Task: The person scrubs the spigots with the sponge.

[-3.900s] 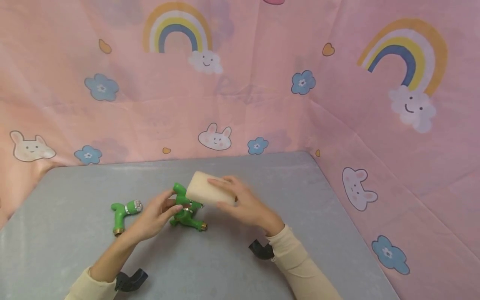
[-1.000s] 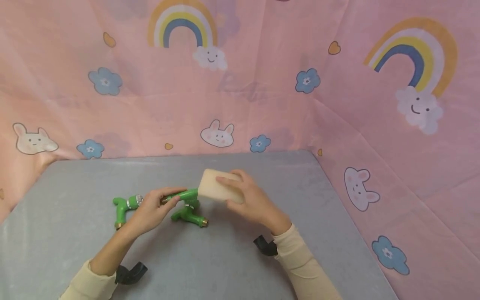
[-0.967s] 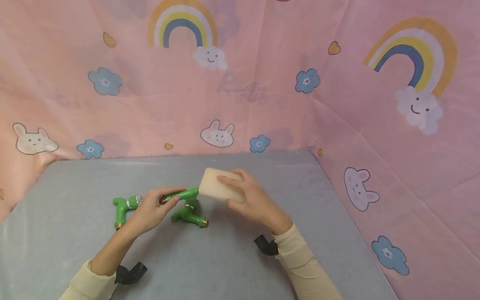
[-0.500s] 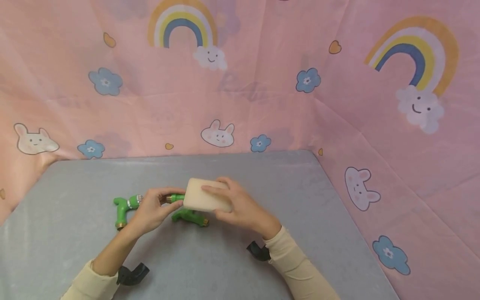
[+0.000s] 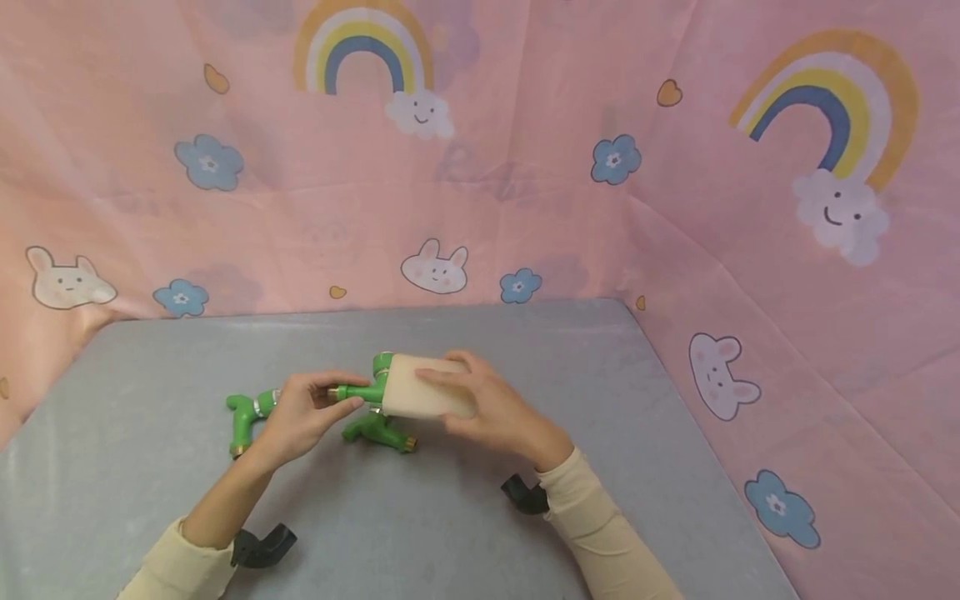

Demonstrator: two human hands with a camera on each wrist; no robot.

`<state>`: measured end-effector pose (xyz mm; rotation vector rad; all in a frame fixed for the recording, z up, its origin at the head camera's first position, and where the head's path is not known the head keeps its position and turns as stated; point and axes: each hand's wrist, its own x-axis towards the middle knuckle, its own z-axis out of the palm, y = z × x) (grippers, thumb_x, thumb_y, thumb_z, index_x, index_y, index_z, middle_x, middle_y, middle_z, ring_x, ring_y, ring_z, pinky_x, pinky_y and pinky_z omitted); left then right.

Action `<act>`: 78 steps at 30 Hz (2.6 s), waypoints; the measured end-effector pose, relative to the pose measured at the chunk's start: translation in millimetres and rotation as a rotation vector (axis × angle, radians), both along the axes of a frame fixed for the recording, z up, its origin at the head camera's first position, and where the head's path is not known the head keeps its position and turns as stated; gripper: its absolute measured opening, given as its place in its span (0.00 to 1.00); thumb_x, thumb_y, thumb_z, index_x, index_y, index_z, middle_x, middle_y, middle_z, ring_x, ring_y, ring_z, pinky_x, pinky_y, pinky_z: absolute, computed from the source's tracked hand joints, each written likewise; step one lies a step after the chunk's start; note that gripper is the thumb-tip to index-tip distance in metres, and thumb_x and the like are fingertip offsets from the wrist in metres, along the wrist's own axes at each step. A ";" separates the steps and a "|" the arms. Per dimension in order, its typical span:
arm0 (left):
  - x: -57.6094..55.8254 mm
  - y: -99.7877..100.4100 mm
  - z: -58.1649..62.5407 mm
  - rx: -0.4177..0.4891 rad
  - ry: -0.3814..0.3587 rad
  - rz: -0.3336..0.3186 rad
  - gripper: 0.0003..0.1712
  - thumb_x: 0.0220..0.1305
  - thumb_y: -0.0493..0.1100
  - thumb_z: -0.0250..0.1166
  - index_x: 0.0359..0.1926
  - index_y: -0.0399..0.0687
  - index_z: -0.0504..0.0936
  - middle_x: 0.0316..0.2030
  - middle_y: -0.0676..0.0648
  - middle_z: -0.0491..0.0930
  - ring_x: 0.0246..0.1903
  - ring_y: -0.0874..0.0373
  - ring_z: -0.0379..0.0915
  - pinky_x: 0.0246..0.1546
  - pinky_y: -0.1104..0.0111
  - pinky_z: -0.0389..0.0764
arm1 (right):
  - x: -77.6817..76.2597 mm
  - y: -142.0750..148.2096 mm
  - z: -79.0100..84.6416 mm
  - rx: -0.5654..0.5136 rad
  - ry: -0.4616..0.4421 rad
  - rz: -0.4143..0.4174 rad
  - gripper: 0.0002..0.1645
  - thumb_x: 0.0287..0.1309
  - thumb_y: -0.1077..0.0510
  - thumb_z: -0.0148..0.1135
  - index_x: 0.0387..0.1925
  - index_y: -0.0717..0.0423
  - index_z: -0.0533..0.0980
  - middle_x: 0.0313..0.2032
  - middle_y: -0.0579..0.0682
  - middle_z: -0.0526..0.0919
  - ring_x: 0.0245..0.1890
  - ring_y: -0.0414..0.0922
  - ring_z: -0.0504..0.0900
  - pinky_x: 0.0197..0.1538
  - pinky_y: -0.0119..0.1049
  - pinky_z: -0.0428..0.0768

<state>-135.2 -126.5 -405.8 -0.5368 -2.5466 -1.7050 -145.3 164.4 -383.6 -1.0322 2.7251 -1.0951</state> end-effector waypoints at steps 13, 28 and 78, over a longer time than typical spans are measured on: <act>-0.7 -3.9 -0.4 0.033 -0.007 -0.016 0.13 0.63 0.31 0.69 0.49 0.37 0.87 0.49 0.36 0.86 0.40 0.62 0.83 0.37 0.74 0.82 | -4.5 19.9 3.1 -0.001 -0.044 -0.008 0.38 0.57 0.63 0.65 0.70 0.41 0.72 0.68 0.59 0.66 0.58 0.55 0.72 0.51 0.42 0.76; -1.0 7.1 -2.0 0.038 -0.029 -0.086 0.12 0.62 0.29 0.69 0.47 0.36 0.87 0.49 0.37 0.85 0.48 0.53 0.82 0.46 0.71 0.86 | -0.8 0.5 -1.5 -0.074 -0.011 0.070 0.38 0.60 0.61 0.66 0.71 0.40 0.70 0.68 0.55 0.65 0.61 0.53 0.70 0.53 0.42 0.78; -0.4 -1.1 0.8 0.014 -0.027 -0.174 0.13 0.64 0.28 0.66 0.49 0.37 0.86 0.52 0.36 0.84 0.49 0.62 0.81 0.46 0.72 0.85 | -11.4 19.3 3.5 -0.095 -0.052 0.025 0.39 0.60 0.65 0.66 0.72 0.45 0.69 0.71 0.57 0.63 0.62 0.57 0.70 0.53 0.47 0.77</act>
